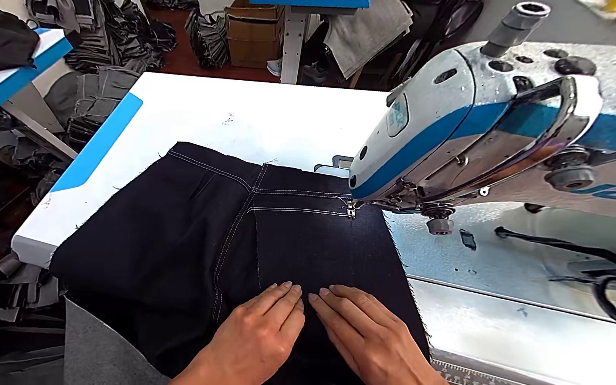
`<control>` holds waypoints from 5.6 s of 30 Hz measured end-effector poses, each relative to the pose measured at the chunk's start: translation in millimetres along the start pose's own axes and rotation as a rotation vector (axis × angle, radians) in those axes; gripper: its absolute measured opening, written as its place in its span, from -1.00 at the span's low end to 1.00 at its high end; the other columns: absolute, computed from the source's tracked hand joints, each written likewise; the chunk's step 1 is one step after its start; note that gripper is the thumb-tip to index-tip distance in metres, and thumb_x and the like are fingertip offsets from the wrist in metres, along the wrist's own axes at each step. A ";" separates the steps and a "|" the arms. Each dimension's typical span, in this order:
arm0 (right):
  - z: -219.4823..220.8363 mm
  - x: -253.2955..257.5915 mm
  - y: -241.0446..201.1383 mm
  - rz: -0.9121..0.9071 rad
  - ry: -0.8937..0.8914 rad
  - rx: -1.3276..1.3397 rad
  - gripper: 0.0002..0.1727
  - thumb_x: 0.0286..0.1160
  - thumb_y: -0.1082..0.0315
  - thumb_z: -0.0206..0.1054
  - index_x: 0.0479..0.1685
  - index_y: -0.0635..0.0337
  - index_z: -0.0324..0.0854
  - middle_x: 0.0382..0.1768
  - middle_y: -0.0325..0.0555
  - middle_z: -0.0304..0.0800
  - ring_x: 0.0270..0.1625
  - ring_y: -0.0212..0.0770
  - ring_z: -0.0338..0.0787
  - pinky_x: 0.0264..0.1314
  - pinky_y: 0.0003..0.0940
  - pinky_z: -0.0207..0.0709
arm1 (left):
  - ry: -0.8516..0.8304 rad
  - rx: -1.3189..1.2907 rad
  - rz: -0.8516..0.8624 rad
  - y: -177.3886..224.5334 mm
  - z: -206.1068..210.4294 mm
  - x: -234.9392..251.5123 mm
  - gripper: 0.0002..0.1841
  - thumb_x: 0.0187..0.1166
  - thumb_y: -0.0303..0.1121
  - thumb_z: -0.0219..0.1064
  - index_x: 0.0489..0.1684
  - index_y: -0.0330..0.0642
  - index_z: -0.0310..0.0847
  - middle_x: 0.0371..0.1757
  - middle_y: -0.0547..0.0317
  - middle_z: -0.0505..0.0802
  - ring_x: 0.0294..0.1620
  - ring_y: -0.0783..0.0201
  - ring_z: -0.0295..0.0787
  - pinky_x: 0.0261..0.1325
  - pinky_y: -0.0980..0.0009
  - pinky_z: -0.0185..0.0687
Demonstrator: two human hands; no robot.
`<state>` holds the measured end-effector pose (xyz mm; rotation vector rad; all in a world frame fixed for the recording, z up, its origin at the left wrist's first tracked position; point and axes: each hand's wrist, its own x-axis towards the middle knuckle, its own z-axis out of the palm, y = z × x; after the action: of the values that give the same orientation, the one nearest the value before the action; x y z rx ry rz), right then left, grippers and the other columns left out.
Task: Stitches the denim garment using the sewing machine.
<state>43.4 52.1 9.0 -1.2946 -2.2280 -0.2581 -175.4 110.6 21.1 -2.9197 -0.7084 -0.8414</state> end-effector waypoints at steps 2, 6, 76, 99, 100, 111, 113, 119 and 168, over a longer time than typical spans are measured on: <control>1.4 -3.5 2.5 -0.006 -0.001 0.000 -0.71 0.70 0.35 0.18 0.16 0.10 0.79 0.02 -0.11 0.91 0.20 -0.12 0.83 0.39 -0.35 0.61 | -0.019 -0.033 0.022 -5.5 -1.9 -9.4 -0.74 0.69 -0.51 0.15 0.08 -0.30 0.78 0.17 -0.03 0.91 0.28 0.09 0.86 0.42 0.31 0.69; -0.2 1.2 -5.8 -0.048 -0.027 -0.144 -0.69 0.66 0.32 0.15 0.10 0.17 0.80 -0.01 -0.07 0.91 0.15 -0.07 0.85 0.38 -0.30 0.62 | -0.157 0.150 0.072 4.4 -6.8 -12.9 -0.68 0.71 -0.57 0.05 0.24 -0.31 0.68 0.34 -0.12 0.82 0.38 -0.03 0.79 0.44 0.14 0.66; -4.1 21.8 9.2 0.220 0.014 0.073 -0.72 0.62 0.20 0.21 -0.27 -0.04 0.88 -0.36 -0.33 0.86 -0.25 -0.36 0.83 -0.30 -0.50 0.62 | -0.151 -0.281 -0.213 -31.6 3.5 45.9 -0.86 0.41 -0.08 0.51 -0.36 0.17 0.94 -0.25 0.50 0.89 -0.05 0.36 0.74 0.15 0.18 0.43; -0.1 21.0 13.5 0.018 0.103 0.009 -0.75 0.67 0.24 0.28 -0.24 0.09 0.86 -0.41 -0.20 0.89 -0.33 -0.27 0.85 -0.35 -0.45 0.62 | -0.111 -0.187 0.027 -68.8 -10.3 16.1 -0.77 0.62 -0.16 0.34 -0.09 -0.03 0.89 -0.05 0.32 0.91 0.12 0.30 0.80 0.32 0.37 0.64; 0.6 20.9 14.0 -0.009 0.121 -0.003 -0.76 0.66 0.26 0.29 -0.24 0.11 0.86 -0.41 -0.18 0.90 -0.34 -0.26 0.85 -0.34 -0.45 0.63 | -0.085 -0.178 0.047 -69.6 -9.6 15.3 -0.78 0.65 -0.20 0.32 -0.10 -0.04 0.89 -0.05 0.32 0.92 0.12 0.31 0.82 0.31 0.38 0.65; -9.9 26.8 12.8 -0.199 -0.033 -0.053 -0.77 0.68 0.41 0.20 -0.11 0.19 0.81 -0.41 -0.14 0.83 -0.34 -0.16 0.81 -0.38 -0.37 0.62 | -0.001 0.103 0.413 -66.9 -11.4 17.4 -0.76 0.63 -0.60 0.16 -0.21 -0.30 0.82 -0.20 0.08 0.91 -0.14 0.17 0.81 -0.02 0.32 0.66; -11.2 25.3 15.3 -0.183 -0.073 -0.047 -0.74 0.71 0.35 0.19 0.10 0.09 0.81 -0.41 -0.18 0.77 -0.38 -0.17 0.74 -0.42 -0.37 0.54 | -0.052 0.122 0.395 -65.4 -14.5 17.0 -0.76 0.64 -0.59 0.15 -0.15 -0.30 0.82 -0.14 0.08 0.92 -0.08 0.16 0.83 -0.01 0.32 0.68; -9.0 33.1 5.5 -0.173 -0.132 -0.146 -0.63 0.82 0.20 0.08 0.28 0.02 0.78 -0.48 -0.17 0.57 -0.53 -0.14 0.54 -0.58 -0.33 0.26 | -0.282 0.102 0.242 -58.2 -29.5 10.7 -0.66 0.67 -0.59 0.08 0.23 -0.29 0.74 0.13 0.04 0.91 0.17 0.14 0.86 0.24 0.32 0.71; -12.0 -32.0 1.8 0.359 -0.062 -0.021 -0.54 0.82 0.13 0.08 0.47 0.16 0.65 0.46 -0.01 0.74 0.59 -0.10 0.62 0.74 -0.18 0.30 | -0.327 -0.043 -0.039 -43.6 39.4 71.6 -0.25 0.66 0.44 -0.24 0.76 0.36 0.33 0.85 0.17 0.31 0.89 -0.34 -0.13 0.49 -0.79 -0.38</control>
<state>61.7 24.2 1.4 -1.7022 -1.9981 -0.1064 -120.8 185.3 19.4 -3.1273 -0.7727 -0.3865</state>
